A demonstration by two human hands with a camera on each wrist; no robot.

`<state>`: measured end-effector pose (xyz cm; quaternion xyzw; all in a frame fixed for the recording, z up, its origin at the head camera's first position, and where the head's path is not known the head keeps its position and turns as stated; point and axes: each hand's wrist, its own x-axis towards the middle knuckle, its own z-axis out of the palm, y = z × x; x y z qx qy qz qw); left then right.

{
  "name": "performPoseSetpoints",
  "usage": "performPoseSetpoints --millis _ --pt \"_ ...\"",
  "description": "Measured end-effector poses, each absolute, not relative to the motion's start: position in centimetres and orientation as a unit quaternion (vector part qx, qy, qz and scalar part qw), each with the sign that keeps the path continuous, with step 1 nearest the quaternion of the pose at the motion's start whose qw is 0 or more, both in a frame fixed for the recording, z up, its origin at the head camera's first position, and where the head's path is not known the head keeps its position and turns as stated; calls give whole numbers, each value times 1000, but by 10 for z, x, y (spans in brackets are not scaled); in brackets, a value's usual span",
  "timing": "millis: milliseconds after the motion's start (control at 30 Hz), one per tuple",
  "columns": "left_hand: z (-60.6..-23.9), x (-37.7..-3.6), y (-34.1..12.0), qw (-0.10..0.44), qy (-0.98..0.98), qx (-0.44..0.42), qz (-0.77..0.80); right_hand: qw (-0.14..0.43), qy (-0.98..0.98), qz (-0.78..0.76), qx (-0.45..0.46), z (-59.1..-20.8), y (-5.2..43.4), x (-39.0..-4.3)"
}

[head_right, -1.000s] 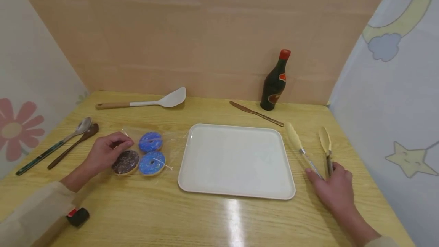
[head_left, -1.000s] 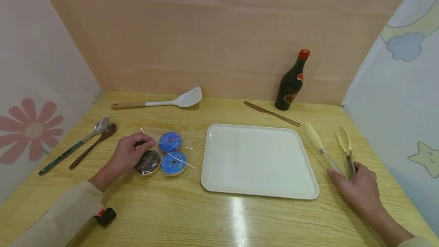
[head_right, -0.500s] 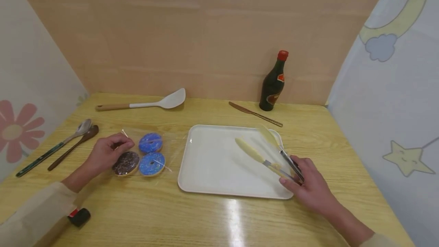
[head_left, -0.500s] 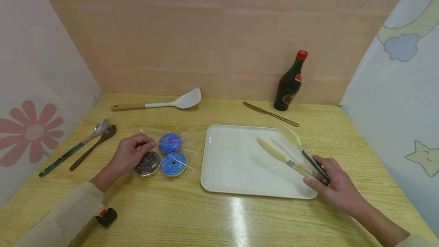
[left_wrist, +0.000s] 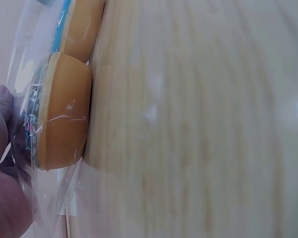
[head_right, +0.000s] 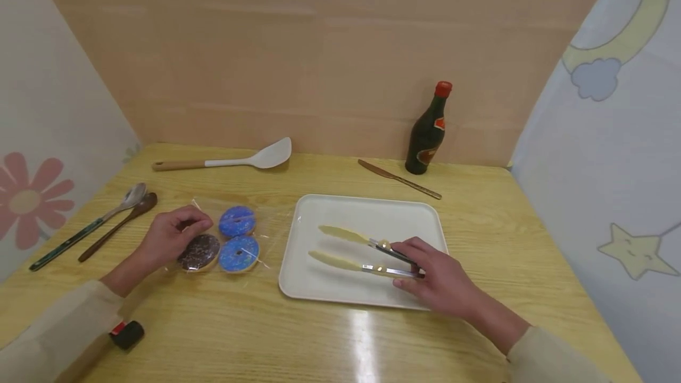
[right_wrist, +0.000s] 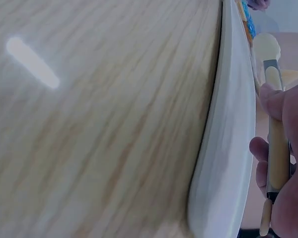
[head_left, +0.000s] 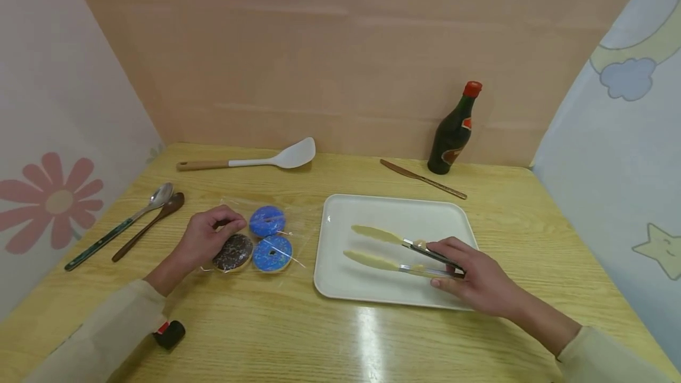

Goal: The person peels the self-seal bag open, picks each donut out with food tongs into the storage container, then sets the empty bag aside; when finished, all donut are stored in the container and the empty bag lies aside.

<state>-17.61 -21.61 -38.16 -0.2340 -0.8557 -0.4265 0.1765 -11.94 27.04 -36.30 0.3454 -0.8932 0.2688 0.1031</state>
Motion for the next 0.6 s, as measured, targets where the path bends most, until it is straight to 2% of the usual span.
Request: performPoseSetpoints --millis 267,600 --pt "-362 -163 -204 175 -857 -235 -424 116 -883 246 382 -363 244 -134" --pt "-363 -164 -204 178 -857 -233 -423 78 -902 212 367 -359 216 -145"
